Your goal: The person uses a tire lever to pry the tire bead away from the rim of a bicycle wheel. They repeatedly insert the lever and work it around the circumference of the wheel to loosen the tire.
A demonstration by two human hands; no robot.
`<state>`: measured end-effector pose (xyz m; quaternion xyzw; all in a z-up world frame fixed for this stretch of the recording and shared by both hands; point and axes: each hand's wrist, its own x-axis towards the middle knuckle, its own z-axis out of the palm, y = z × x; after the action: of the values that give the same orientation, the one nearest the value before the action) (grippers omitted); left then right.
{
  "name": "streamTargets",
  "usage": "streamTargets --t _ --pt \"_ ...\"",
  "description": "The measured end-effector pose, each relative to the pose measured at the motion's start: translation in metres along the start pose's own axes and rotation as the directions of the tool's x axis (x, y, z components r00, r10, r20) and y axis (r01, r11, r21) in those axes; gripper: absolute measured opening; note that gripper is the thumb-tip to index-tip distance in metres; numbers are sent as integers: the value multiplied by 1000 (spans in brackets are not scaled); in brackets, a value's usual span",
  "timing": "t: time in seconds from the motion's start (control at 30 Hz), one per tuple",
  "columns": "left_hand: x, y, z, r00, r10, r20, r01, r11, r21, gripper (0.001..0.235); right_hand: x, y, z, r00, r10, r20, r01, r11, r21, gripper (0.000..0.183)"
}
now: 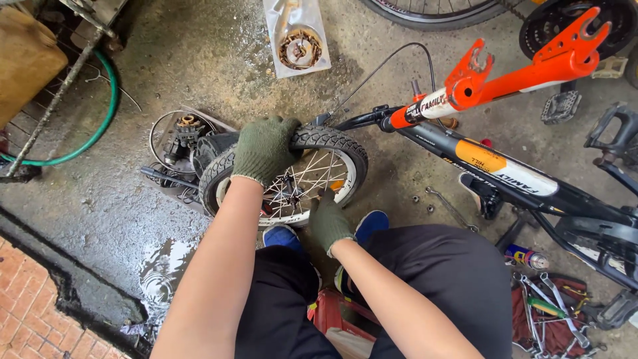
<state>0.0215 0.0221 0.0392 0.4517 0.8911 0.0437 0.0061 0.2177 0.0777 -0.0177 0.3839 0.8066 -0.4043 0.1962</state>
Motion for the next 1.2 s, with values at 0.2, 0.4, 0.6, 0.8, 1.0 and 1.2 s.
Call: streamTargets --t 0.2,0.4,0.6,0.8,1.0,1.2 --pt "-4 -2 4 999 21 -26 -19 998 54 60 70 50 50 981 -179 -75 185 979 83 26" --pt "-7 2 9 944 264 -199 -214 946 242 43 -5 -16 -31 976 92 197 -154 933 325 34" --pt "-12 8 8 912 339 -230 -284 928 242 33 6 15 -9 939 163 303 -344 405 847 38" --pt "-7 2 24 937 309 -164 -273 938 213 28 24 43 -10 1000 7 26 -13 976 219 37" --pt "-7 9 7 929 339 -148 -290 915 279 37 -72 -30 -124 985 25 171 -70 963 261 53" --pt "2 -16 50 957 272 -103 -245 944 222 51 -76 32 -54 997 -65 50 69 995 -79 40"
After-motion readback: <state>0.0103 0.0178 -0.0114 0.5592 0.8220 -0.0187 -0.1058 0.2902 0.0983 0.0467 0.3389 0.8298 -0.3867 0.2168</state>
